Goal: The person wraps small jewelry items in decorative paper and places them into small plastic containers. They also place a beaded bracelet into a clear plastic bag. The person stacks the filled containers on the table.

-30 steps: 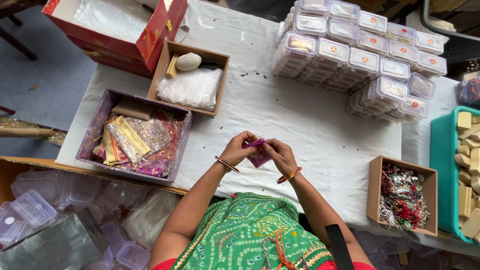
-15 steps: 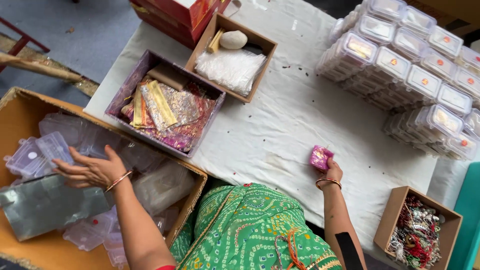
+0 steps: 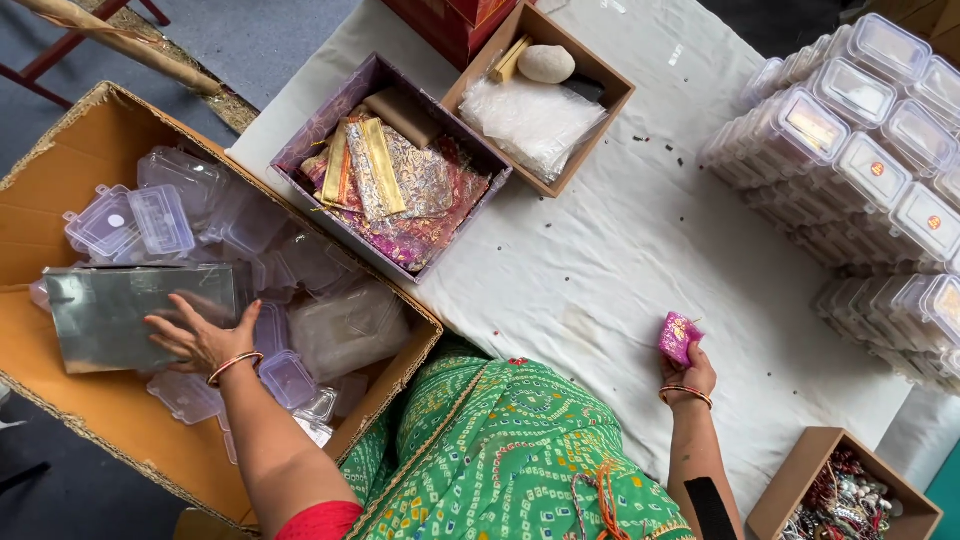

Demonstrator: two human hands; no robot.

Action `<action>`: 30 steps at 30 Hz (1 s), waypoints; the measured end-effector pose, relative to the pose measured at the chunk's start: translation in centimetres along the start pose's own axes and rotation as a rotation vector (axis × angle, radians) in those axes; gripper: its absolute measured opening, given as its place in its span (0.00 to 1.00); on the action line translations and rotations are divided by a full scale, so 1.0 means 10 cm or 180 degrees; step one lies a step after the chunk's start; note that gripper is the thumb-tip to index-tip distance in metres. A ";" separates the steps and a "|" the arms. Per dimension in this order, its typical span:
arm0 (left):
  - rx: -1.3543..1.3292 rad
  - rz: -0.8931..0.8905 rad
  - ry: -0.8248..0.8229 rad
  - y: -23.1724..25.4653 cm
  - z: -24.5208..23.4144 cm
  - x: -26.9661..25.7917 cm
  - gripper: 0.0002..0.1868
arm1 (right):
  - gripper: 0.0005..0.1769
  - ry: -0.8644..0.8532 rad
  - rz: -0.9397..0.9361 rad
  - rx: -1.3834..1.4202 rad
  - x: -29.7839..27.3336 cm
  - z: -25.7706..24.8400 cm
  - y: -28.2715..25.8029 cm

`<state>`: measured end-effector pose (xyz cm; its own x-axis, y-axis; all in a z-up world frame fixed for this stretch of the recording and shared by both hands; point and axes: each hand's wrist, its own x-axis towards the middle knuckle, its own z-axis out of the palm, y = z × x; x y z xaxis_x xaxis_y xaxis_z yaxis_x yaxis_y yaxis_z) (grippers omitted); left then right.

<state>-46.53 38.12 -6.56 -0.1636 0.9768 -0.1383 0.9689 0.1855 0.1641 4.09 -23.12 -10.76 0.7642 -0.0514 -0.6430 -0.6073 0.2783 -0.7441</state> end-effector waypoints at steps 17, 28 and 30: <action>-0.4896 -0.1498 0.1298 -0.20 0.18 0.26 0.48 | 0.15 0.0001 0.0045 -0.0215 0.02 -0.01 -0.02; 0.1532 0.1288 0.2304 0.03 -0.66 1.02 0.68 | 0.14 -0.0012 -0.0032 -0.0205 0.10 -0.11 0.06; 0.2174 0.1314 0.1870 0.11 -0.30 1.24 0.61 | 0.13 -0.0102 -0.0063 -0.0152 0.12 -0.12 0.05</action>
<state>-48.02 50.79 -5.19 0.3237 0.8831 0.3396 0.8395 -0.1026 -0.5336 4.41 -24.24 -12.11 0.7823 -0.0255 -0.6224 -0.6011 0.2315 -0.7649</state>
